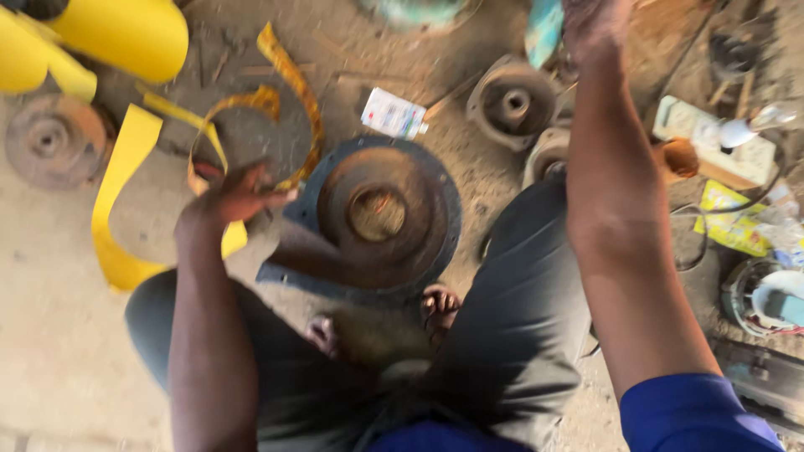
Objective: The person fits a yellow rubber seal onto a circular metal part, using a wrench to loosen a bolt, scissors to trim the seal, and pliers to press it into place. The person repeatedly adjusts and presses the seal around the rim.
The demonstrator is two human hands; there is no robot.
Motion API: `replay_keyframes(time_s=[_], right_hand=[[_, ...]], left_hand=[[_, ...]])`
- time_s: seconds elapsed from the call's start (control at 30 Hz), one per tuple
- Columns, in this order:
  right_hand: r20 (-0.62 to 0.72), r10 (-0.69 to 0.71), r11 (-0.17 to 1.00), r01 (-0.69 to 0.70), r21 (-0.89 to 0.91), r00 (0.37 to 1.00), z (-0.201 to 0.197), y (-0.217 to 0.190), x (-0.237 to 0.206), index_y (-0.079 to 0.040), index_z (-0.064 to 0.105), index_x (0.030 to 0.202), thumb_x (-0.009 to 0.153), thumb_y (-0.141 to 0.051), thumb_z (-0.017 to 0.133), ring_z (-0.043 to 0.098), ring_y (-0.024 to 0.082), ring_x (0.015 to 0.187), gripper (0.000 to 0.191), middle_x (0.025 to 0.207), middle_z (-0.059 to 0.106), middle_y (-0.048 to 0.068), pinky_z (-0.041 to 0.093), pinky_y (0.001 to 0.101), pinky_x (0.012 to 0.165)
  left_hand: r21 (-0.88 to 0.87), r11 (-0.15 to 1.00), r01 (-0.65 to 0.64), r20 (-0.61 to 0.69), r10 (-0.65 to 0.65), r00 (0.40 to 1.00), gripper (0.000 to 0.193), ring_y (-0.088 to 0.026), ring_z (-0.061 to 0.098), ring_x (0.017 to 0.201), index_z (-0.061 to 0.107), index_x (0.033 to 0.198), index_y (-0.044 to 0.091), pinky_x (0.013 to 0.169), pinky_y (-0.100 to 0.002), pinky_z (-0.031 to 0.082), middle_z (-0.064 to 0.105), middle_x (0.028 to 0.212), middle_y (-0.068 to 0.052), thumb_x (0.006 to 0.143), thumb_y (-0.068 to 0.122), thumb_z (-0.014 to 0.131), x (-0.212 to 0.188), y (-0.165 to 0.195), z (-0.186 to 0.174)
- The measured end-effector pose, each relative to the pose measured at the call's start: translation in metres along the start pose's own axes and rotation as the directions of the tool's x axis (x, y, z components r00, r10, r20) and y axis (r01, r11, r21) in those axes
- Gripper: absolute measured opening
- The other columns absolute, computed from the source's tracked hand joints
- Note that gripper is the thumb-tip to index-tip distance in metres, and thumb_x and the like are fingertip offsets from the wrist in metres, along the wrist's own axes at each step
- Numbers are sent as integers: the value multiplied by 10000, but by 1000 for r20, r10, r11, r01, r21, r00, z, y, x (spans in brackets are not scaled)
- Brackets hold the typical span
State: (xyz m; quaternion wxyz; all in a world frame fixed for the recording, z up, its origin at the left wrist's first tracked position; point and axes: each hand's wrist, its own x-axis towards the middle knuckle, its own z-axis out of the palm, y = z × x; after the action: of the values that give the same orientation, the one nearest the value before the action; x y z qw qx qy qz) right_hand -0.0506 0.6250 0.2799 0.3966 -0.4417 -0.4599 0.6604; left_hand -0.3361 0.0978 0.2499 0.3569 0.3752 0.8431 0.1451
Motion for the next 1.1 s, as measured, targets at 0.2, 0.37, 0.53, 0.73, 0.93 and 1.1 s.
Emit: replay_keyframes(time_s=[0.2,0.37,0.53,0.73,0.93,1.1], right_hand=[[-123,66,997,-70,-31,990,-1,24,-24,-159,325,1618,941,-653,637,510,318,1365,894,1623,393,159,475,501,1032],[-74,-9,1000,10,7,997,-18,14,-25,-173,303,1617,929,-665,630,492,327,1370,908,1634,380,157,463,521,1031],[193,-150,983,125,135,970,-15,-6,-23,-187,280,1617,917,-678,623,475,336,1376,921,1645,368,154,451,541,1030],[243,-118,989,91,116,963,-5,-20,-40,-202,246,1603,891,-621,652,483,329,1392,921,1630,345,115,461,577,1048],[308,-73,996,53,73,949,2,-6,-33,-147,306,1602,909,-636,683,497,330,1415,927,1618,380,109,486,546,1053],[311,-113,993,101,53,944,-13,27,-5,-132,384,1546,891,-639,696,555,348,1310,885,1522,478,107,485,535,967]], left_hand=[[70,997,-34,-92,41,995,998,-339,571,1315,437,1547,121,1053,-440,459,593,1437,-173,767,676,719,-18,2,-10],[70,996,-61,-89,68,994,983,-322,524,1378,451,1516,98,1078,-441,433,602,1439,-169,776,696,700,-39,-20,-7],[68,998,5,24,-7,1000,943,-352,485,1425,483,1505,166,1135,-443,416,537,1509,-189,748,690,688,-34,-41,-9],[-29,1000,2,-53,-3,999,992,-295,470,1452,465,1525,115,1151,-412,396,517,1544,-156,729,632,753,-31,-64,-3],[-58,998,-14,-42,12,999,1008,-271,477,1453,442,1525,84,1162,-390,389,543,1519,-152,740,634,752,-39,-65,-2],[21,995,-102,-89,104,991,1038,-296,468,1432,449,1510,68,1165,-384,376,509,1527,-162,735,697,736,-43,-62,-5]])
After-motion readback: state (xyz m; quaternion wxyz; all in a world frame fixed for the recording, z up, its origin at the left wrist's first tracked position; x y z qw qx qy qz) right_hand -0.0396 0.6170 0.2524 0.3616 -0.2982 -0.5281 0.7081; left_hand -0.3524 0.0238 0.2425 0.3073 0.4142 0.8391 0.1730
